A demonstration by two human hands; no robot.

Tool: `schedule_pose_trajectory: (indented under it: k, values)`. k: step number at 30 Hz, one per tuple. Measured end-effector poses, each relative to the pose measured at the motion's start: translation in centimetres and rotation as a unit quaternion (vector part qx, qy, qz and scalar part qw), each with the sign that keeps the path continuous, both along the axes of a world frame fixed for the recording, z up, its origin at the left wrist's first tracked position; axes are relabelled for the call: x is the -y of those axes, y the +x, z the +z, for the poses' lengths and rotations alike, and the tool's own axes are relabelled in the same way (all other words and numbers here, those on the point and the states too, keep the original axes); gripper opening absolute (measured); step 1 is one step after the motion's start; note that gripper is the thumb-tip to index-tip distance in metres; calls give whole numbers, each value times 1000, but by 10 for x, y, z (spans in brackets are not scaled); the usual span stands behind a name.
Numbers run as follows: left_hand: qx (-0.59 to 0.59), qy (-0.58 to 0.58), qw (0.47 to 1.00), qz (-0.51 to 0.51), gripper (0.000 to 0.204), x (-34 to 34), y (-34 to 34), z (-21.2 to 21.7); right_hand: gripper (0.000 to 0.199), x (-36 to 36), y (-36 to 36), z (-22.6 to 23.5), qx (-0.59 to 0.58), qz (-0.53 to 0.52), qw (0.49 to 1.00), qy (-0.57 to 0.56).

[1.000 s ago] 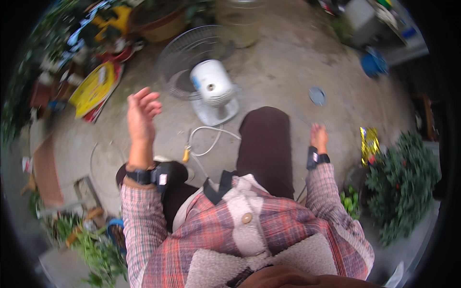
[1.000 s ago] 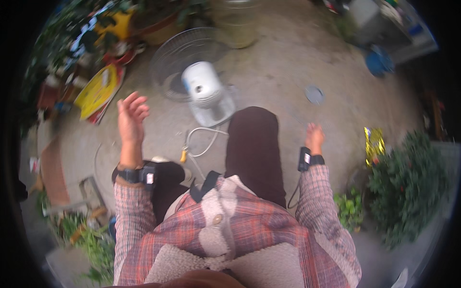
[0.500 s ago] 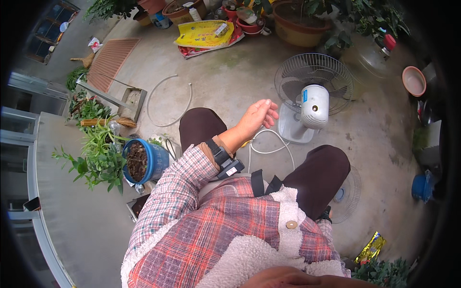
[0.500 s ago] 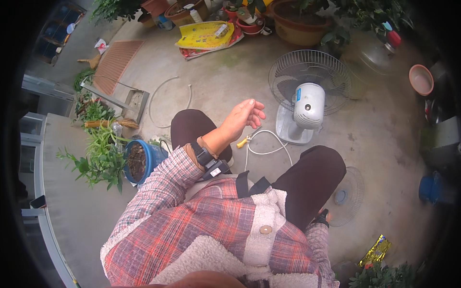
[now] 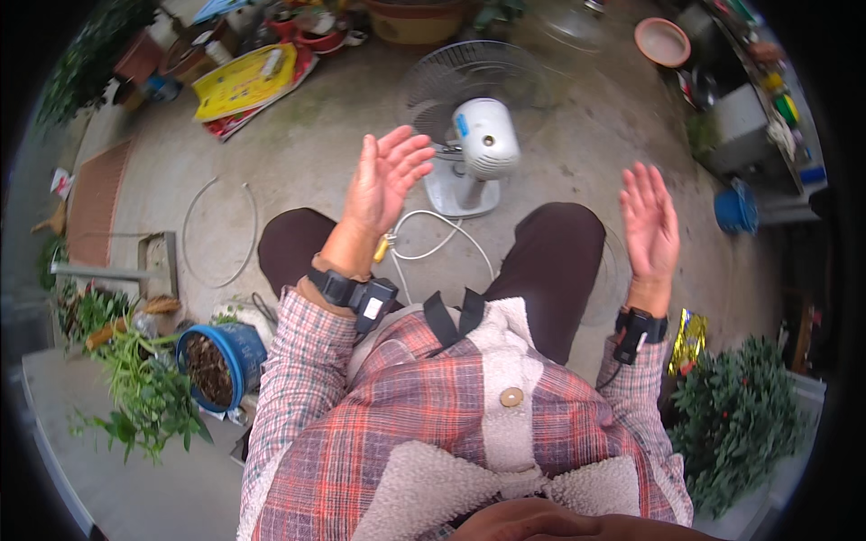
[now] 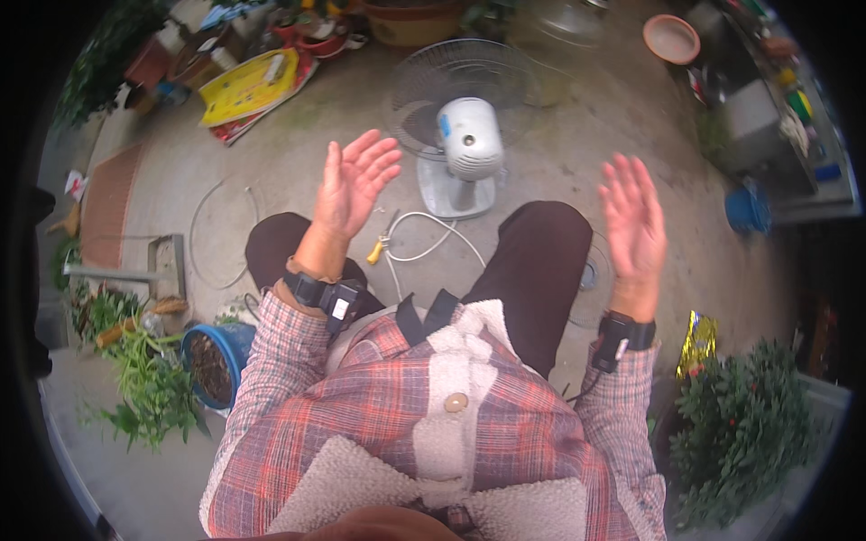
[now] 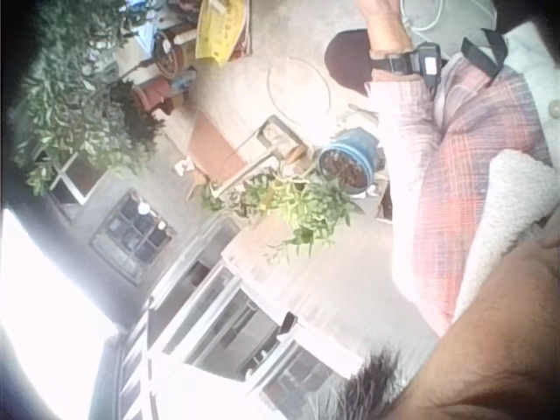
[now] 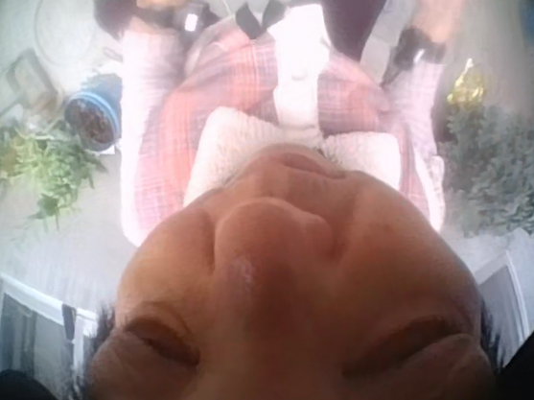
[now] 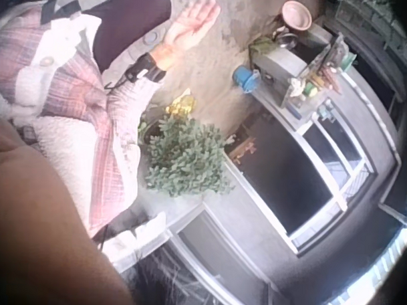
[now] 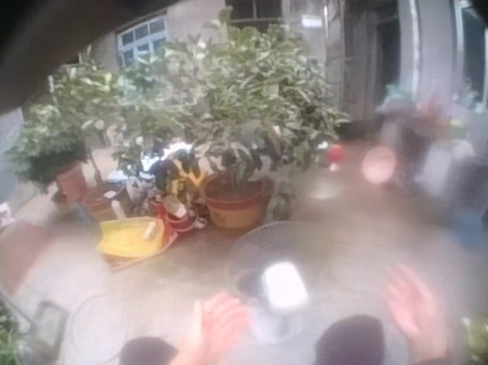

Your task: The person assembles a pedestal fan by attaching the motor housing to the stand, securing the rear and front grilles, and aligning the components. The person handles the fan base, motor housing, and grilles, and briefly moves a potted plant aside.

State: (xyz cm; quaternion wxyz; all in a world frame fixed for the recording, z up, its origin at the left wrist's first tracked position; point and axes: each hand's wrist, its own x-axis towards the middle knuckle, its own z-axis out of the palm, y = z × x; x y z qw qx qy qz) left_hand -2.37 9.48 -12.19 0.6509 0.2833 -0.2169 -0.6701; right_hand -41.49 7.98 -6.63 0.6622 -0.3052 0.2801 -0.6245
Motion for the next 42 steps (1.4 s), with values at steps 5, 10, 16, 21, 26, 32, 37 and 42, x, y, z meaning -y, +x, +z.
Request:
schedule_pose_trajectory:
  k: [5, 10, 16, 21, 26, 32, 37, 42]
  values:
    - [152, 26, 988, -3, 26, 3, -5, 0, 49, -1, 111, 32, 113, 194, 974, 19]
    - [274, -3, 961, 33, 19, 5, -7, 29, 47, 8, 159, 18, 108, 253, 959, 68]
    - [513, -112, 842, 124, 22, 30, -14, 6, 36, 24, 224, -42, 67, 411, 902, 114]
    - [450, 48, 891, -39, 27, 36, 3, -39, 36, 49, 219, -83, -24, 449, 874, 185]
    - [478, -22, 874, -86, 29, 37, -7, -58, 33, 57, 223, -99, -52, 404, 869, 280]
    - [349, 104, 923, -128, 31, 46, 5, -57, 28, 70, 237, -99, -87, 419, 867, 256]
    - [367, 145, 909, -138, 32, 43, 4, -60, 31, 71, 243, -112, -104, 460, 843, 258]
    - [338, 157, 918, -137, 33, 40, 4, -61, 30, 65, 249, -125, -114, 453, 846, 257]
